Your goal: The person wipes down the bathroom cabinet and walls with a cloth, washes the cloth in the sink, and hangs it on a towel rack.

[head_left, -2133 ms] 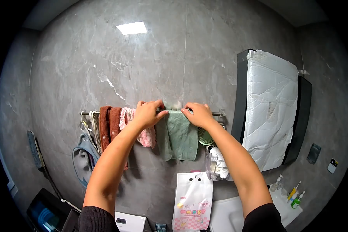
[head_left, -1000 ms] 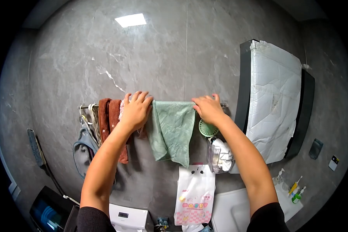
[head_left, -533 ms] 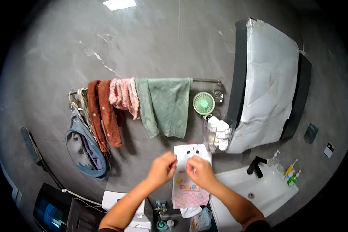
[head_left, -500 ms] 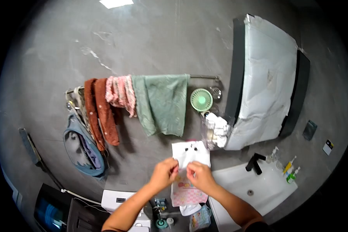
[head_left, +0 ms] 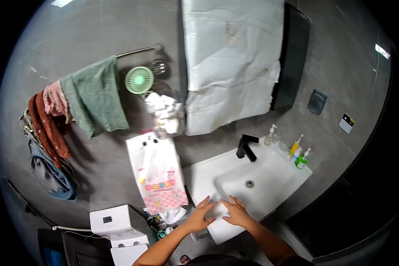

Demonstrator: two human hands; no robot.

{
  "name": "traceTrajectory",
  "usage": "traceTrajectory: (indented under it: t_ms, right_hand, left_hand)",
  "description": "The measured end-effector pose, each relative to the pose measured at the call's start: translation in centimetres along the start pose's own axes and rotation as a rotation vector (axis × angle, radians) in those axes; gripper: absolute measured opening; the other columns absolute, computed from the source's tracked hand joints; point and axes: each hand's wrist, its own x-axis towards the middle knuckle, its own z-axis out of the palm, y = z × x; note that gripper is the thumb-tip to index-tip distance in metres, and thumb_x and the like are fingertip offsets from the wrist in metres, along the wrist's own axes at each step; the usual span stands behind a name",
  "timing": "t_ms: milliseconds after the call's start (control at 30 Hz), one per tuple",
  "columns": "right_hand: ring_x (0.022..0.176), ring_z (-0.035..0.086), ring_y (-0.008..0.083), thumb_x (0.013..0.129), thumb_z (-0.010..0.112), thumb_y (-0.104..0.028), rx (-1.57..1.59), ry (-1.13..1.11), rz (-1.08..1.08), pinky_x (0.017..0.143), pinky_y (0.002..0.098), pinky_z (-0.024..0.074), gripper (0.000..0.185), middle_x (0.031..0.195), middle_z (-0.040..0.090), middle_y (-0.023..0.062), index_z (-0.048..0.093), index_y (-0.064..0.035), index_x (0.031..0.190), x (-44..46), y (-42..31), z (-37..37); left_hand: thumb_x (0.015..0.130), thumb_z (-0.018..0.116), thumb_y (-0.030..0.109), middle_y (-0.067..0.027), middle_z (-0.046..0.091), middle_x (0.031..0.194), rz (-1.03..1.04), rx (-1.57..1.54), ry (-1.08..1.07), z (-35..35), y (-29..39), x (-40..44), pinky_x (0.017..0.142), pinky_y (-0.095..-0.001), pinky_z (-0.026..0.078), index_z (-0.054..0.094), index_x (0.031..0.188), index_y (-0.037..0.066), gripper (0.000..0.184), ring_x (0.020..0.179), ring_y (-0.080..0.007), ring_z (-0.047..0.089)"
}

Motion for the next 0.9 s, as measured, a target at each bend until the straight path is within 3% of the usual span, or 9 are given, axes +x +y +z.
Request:
traceTrajectory:
  t_ms: [67,100,200,233,333,367,500,667,900]
  right_hand:
    - [0.123,0.052,0.0331,0.077,0.074,-0.022,0.236,-0.004,-0.026,0.100,0.0484,0.0395,0.051,0.132,0.056,0.0138,0.059,-0.0174,0.126,-0.3,3.4,-1.1]
    - [0.108,0.059,0.0320,0.078,0.073,-0.019,0.355,-0.026,-0.003,0.095,0.0492,0.0413,0.040,0.119,0.062,0.0100,0.063,-0.0151,0.117,-0.5,5.0,-1.8]
    - [0.089,0.064,0.0287,0.078,0.073,-0.017,0.508,-0.021,0.047,0.080,0.0427,0.0480,0.025,0.093,0.065,0.0067,0.066,-0.0122,0.102,-1.5,9.9,-2.3]
    - [0.110,0.059,0.0324,0.079,0.072,-0.019,0.571,-0.270,0.092,0.093,0.0488,0.0440,0.041,0.116,0.062,0.0130,0.063,-0.0145,0.118,-1.6,11.9,-2.5]
    - [0.133,0.041,0.0381,0.078,0.075,-0.024,0.075,-0.169,-0.126,0.107,0.0595,0.0292,0.063,0.143,0.045,0.0201,0.053,-0.0200,0.136,-5.0,14.7,-2.7]
    - [0.144,0.022,0.0413,0.078,0.076,-0.031,0.241,-0.334,-0.104,0.111,0.0666,0.0132,0.077,0.156,0.024,0.0225,0.041,-0.0260,0.147,-4.9,16.4,-2.6]
    - [0.143,0.022,0.0433,0.084,0.069,-0.046,0.410,-0.406,-0.149,0.109,0.0681,0.0163,0.066,0.154,0.031,0.0171,0.047,-0.0253,0.142,-4.9,20.3,-1.7]
    - [0.112,0.062,0.0310,0.083,0.076,-0.025,0.754,-0.132,-0.345,0.096,0.0380,0.0472,0.044,0.121,0.065,0.0152,0.064,-0.0072,0.121,-3.0,19.2,-9.2]
    - [0.123,0.054,0.0225,0.081,0.077,-0.012,0.905,0.029,-0.478,0.108,0.0382,0.0377,0.055,0.127,0.061,0.0111,0.056,-0.0004,0.130,-1.8,13.5,-25.9]
  left_hand:
    - [0.078,0.077,0.016,-0.0200,0.058,0.126,-0.035,-0.112,0.013,3.1,0.8,1.6,0.078,-0.0378,0.053,0.060,0.126,0.010,0.051,0.094,-0.0310,0.065]
    - [0.078,0.075,0.013,-0.0099,0.064,0.093,-0.229,-0.133,0.105,4.0,3.4,2.6,0.069,-0.0343,0.052,0.065,0.109,0.007,0.034,0.074,-0.0239,0.064]
    - [0.079,0.068,0.007,-0.0040,0.054,0.068,-0.348,-0.298,0.247,9.4,3.7,4.7,0.060,-0.0297,0.046,0.061,0.098,0.005,0.021,0.060,-0.0156,0.052]
    - [0.079,0.071,0.012,-0.0129,0.064,0.094,-0.487,-0.275,0.082,10.4,3.8,4.9,0.075,-0.0335,0.051,0.060,0.115,0.008,0.038,0.083,-0.0225,0.063]
    - [0.080,0.073,0.018,-0.0260,0.052,0.132,-0.335,0.162,0.185,14.2,7.6,5.8,0.098,-0.0389,0.045,0.050,0.137,0.014,0.062,0.121,-0.0360,0.054]
    - [0.080,0.075,0.023,-0.0314,0.028,0.151,-0.454,0.008,0.065,14.2,8.8,5.9,0.112,-0.0441,0.031,0.036,0.149,0.020,0.080,0.139,-0.0461,0.032]
    - [0.081,0.075,0.022,-0.0300,0.039,0.145,-0.419,-0.085,0.232,16.6,9.7,5.0,0.110,-0.0451,0.035,0.044,0.143,0.015,0.070,0.135,-0.0442,0.038]
    - [0.083,0.073,0.018,-0.0261,0.049,0.136,-0.434,-0.111,0.321,16.2,10.6,4.1,0.107,-0.0429,0.039,0.053,0.134,0.009,0.056,0.129,-0.0405,0.046]
    - [0.084,0.071,0.015,-0.0232,0.052,0.134,-0.446,-0.120,0.302,15.1,12.0,5.0,0.104,-0.0413,0.042,0.060,0.124,0.010,0.042,0.126,-0.0391,0.050]
